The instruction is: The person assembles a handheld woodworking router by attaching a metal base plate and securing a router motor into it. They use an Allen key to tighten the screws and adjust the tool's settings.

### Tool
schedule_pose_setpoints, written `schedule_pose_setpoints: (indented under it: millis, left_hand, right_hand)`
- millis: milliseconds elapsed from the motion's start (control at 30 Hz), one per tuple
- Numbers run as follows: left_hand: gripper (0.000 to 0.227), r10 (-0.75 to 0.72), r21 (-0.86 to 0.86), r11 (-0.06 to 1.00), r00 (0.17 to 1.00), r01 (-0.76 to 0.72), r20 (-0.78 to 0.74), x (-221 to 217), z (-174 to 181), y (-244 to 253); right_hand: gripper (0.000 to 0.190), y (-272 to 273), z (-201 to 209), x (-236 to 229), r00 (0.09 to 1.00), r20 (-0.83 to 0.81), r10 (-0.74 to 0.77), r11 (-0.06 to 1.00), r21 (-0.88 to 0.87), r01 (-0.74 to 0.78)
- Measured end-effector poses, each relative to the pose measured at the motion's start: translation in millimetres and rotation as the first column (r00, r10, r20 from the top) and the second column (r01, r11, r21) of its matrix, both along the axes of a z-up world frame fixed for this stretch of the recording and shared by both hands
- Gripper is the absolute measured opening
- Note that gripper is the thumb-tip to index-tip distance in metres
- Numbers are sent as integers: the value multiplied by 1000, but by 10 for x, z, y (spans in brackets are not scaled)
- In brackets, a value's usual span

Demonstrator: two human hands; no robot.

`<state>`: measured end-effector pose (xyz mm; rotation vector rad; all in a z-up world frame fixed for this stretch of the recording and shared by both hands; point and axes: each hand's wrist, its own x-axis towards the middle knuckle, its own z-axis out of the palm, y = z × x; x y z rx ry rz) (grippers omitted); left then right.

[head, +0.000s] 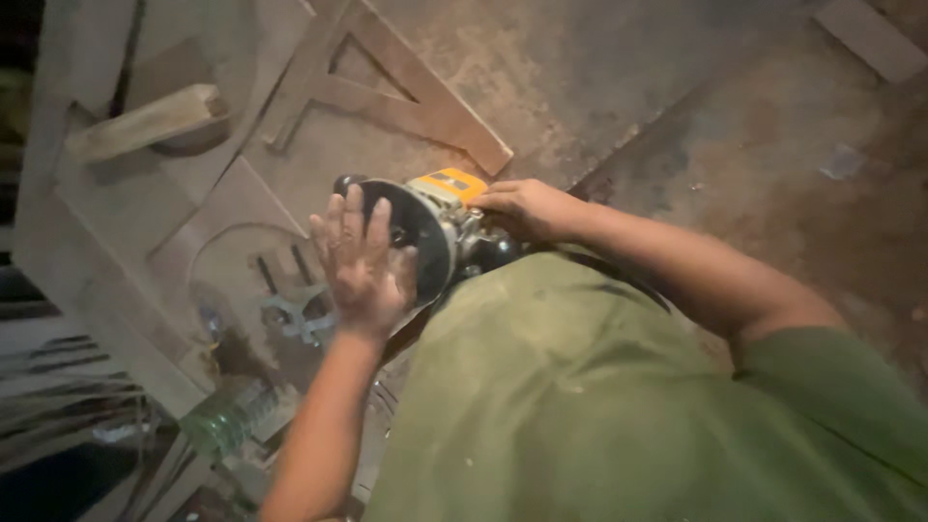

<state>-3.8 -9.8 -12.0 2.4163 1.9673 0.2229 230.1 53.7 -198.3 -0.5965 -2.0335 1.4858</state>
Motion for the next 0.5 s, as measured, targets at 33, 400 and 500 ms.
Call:
schedule_pose_setpoints:
  millis: [33, 400, 500]
  left_hand:
    - [56, -75, -41, 996, 997, 76, 17, 4, 23, 40]
    - [65, -213, -230, 935, 945, 271, 248, 88, -87, 309]
    - [64, -225, -222, 935, 948, 275, 227, 82, -113, 291]
  right_hand:
    - [38, 6, -11, 5, 1000, -3, 14, 1000, -15, -14]
    - [40, 22, -67, 79, 1000, -2, 8, 999, -39, -8]
    - [36, 60, -165, 70, 999, -41, 25, 999, -30, -26]
